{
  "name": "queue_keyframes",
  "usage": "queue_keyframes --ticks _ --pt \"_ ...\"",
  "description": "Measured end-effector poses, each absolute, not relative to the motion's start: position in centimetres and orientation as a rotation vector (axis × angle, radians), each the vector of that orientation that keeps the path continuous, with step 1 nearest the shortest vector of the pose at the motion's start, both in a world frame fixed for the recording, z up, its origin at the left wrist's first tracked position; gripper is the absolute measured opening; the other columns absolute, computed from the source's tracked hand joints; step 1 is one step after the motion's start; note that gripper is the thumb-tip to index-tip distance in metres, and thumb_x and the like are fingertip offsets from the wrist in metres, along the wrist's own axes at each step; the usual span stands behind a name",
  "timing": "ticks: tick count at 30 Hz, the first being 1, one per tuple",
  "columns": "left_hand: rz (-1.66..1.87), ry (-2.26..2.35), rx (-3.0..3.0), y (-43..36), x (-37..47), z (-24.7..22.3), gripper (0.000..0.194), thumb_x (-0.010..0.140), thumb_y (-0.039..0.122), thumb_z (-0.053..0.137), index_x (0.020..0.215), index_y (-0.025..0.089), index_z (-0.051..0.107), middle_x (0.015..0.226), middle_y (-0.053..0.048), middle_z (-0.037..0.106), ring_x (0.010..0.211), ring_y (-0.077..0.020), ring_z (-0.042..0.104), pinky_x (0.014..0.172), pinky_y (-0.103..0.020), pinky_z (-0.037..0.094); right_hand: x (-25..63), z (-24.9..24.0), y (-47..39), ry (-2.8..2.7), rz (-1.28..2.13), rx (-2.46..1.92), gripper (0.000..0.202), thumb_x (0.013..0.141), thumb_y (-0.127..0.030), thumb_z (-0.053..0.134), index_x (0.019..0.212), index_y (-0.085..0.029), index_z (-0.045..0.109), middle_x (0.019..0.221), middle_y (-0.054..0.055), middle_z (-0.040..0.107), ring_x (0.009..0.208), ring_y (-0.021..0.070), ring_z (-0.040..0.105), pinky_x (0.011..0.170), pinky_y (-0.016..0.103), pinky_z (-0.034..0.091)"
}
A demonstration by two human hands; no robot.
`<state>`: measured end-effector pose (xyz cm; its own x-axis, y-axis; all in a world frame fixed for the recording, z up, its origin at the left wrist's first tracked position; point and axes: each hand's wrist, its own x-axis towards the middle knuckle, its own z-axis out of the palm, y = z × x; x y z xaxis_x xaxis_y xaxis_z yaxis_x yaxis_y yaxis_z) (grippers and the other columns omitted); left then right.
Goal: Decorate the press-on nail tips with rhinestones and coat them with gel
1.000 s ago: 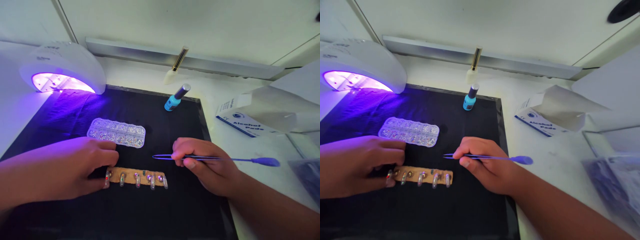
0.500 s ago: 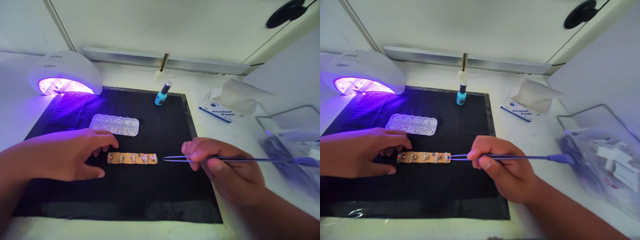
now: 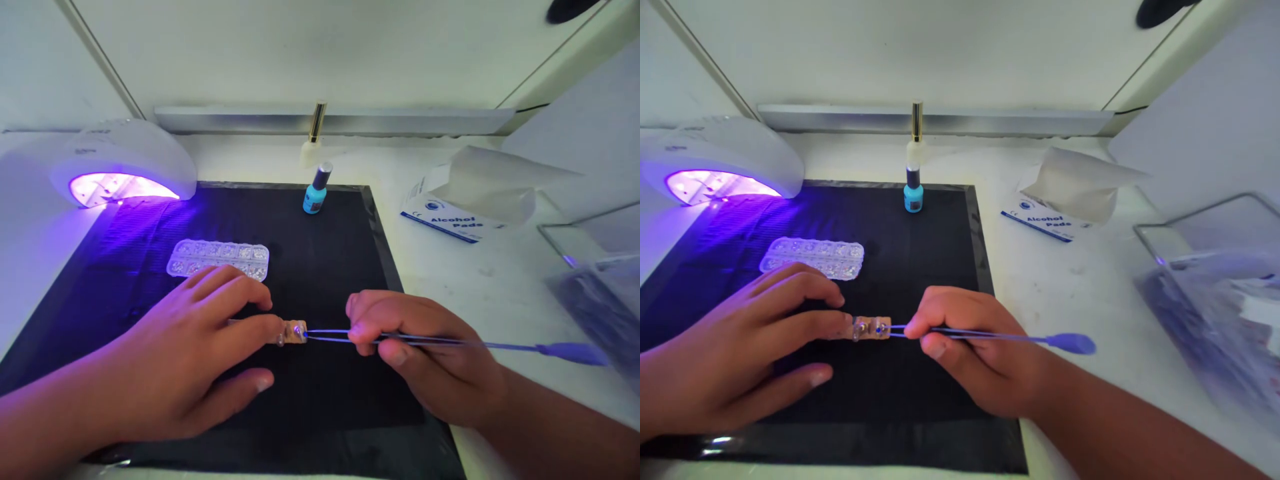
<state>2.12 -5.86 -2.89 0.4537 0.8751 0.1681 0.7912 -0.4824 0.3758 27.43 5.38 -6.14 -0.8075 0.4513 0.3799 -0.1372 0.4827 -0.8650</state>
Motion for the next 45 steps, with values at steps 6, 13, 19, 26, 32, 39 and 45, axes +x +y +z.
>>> queue_keyframes --ticks 6,13,19,26,32,39,45 --pt "0.454 1.359 2.526 -5.6 2.1 -3.5 0.035 0.094 0.028 0.052 0.129 0.025 0.053 0.115 -0.009 0.055 0.101 -0.0248 0.051 0.085 -0.043 0.048 27.2 -6.0 5.4 -2.192 1.285 -0.242 0.015 0.1 -0.025 0.047 0.104 -0.02 0.061 0.079 0.002 0.058 0.07 0.0129 0.056 0.065 0.028 0.048" --pt "0.341 1.307 2.604 -5.3 2.2 -3.3 0.035 0.094 0.03 0.053 0.128 0.022 0.054 0.115 -0.01 0.056 0.098 -0.0248 0.052 0.083 -0.043 0.049 27.3 -6.0 5.4 -2.18 1.306 -0.233 0.015 0.1 -0.024 0.048 0.104 -0.02 0.061 0.08 0.001 0.058 0.072 0.0124 0.056 0.066 0.028 0.048" --pt "0.331 1.322 2.617 -5.1 2.6 -3.2 0.036 0.094 0.033 0.051 0.129 0.024 0.054 0.115 -0.01 0.058 0.099 -0.0254 0.054 0.084 -0.044 0.049 27.2 -5.9 5.3 -2.174 1.302 -0.242 0.014 0.099 -0.023 0.048 0.105 -0.021 0.062 0.079 0.0 0.058 0.071 0.0125 0.057 0.066 0.029 0.048" --pt "0.289 1.336 2.631 -4.9 2.8 -3.5 0.036 0.093 0.032 0.052 0.128 0.025 0.056 0.118 -0.011 0.056 0.101 -0.0282 0.053 0.084 -0.048 0.048 27.2 -6.2 5.4 -2.167 1.318 -0.225 0.014 0.099 -0.023 0.049 0.106 -0.02 0.061 0.082 0.001 0.059 0.073 0.0126 0.057 0.066 0.029 0.048" --pt "0.284 1.414 2.588 -5.5 3.1 -3.4 0.034 0.094 0.031 0.051 0.128 0.027 0.056 0.119 -0.008 0.056 0.106 -0.0282 0.051 0.087 -0.048 0.045 27.2 -6.1 5.3 -2.173 1.291 -0.211 0.015 0.099 -0.02 0.048 0.106 -0.02 0.061 0.081 0.001 0.058 0.073 0.0128 0.056 0.067 0.03 0.048" --pt "0.303 1.41 2.599 -5.4 3.1 -3.5 0.033 0.095 0.032 0.051 0.127 0.026 0.056 0.117 -0.009 0.056 0.104 -0.028 0.051 0.087 -0.048 0.044 27.4 -6.2 5.6 -2.136 1.329 -0.238 0.017 0.1 -0.029 0.048 0.106 -0.022 0.062 0.08 0.002 0.058 0.069 0.0135 0.055 0.065 0.031 0.046" --pt "0.331 1.384 2.628 -5.3 3.1 -3.6 0.032 0.095 0.029 0.051 0.126 0.025 0.057 0.116 -0.009 0.056 0.102 -0.0279 0.05 0.085 -0.048 0.043 27.5 -6.2 5.9 -2.068 1.322 -0.317 0.018 0.099 -0.034 0.051 0.102 -0.022 0.065 0.075 0.001 0.057 0.063 0.0139 0.053 0.069 0.035 0.049"
